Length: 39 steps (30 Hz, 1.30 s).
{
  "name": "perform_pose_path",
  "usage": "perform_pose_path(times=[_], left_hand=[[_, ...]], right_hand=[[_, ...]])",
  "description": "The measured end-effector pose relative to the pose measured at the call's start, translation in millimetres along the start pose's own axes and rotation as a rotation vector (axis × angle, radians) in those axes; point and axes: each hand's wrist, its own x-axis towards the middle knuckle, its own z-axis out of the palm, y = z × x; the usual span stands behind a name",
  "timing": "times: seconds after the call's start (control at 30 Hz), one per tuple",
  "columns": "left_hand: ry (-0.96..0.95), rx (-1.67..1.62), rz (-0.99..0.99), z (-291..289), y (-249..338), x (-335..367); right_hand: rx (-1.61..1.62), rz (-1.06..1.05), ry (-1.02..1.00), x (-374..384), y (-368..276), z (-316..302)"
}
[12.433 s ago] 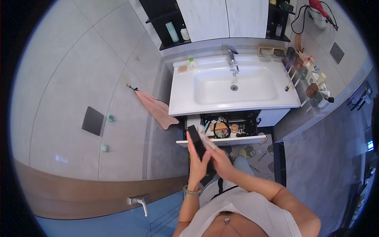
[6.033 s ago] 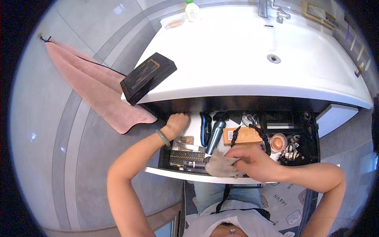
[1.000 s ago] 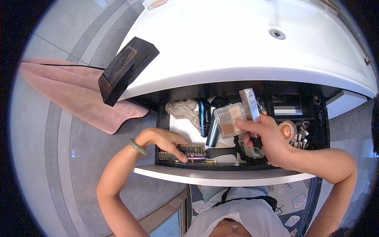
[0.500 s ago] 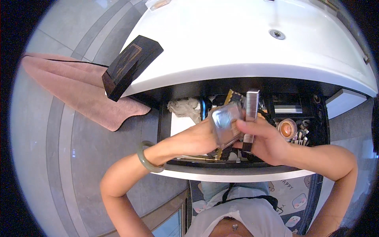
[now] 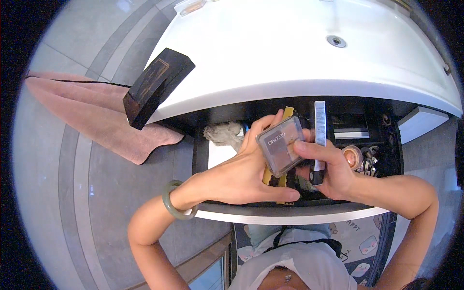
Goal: The person wipes various cosmetic and grooming items with a cloth, including an electric shaver and a small black box, before organizing them within a bathroom sink drawer.
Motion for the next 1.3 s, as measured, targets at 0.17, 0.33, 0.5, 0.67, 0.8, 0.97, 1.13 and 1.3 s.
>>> perform_pose_path(times=[0.17,0.33,0.5,0.67,0.8,0.97,1.13,1.3], left_hand=[[-0.072,-0.091,-0.032,-6,-8,-8],[-0.229,-0.176,-0.172,-38,-22,-29],[-0.546,0.058,-0.421,-14,-96,-53],[-0.748,0.143,-0.364,31,-129,-69],[-0.849,0.109,-0.353,23,-120,-57],[-0.799,-0.099,-0.394,18,-115,-58],[-0.842,-0.074,-0.344,-1,-108,-63],[-0.751,-0.065,-0.437,-60,-61,-54]], right_hand=[[-0.041,0.012,0.022,1,0,3],[-0.103,0.002,0.015,5,-2,-8],[-0.125,-0.021,0.051,7,-4,-7],[-0.133,0.019,0.008,10,-2,-6],[-0.144,0.017,0.04,9,-2,-9],[-0.126,0.024,0.043,9,-1,-8],[-0.156,0.03,0.02,8,-1,-10],[-0.141,-0.004,0.049,7,-7,-4]])
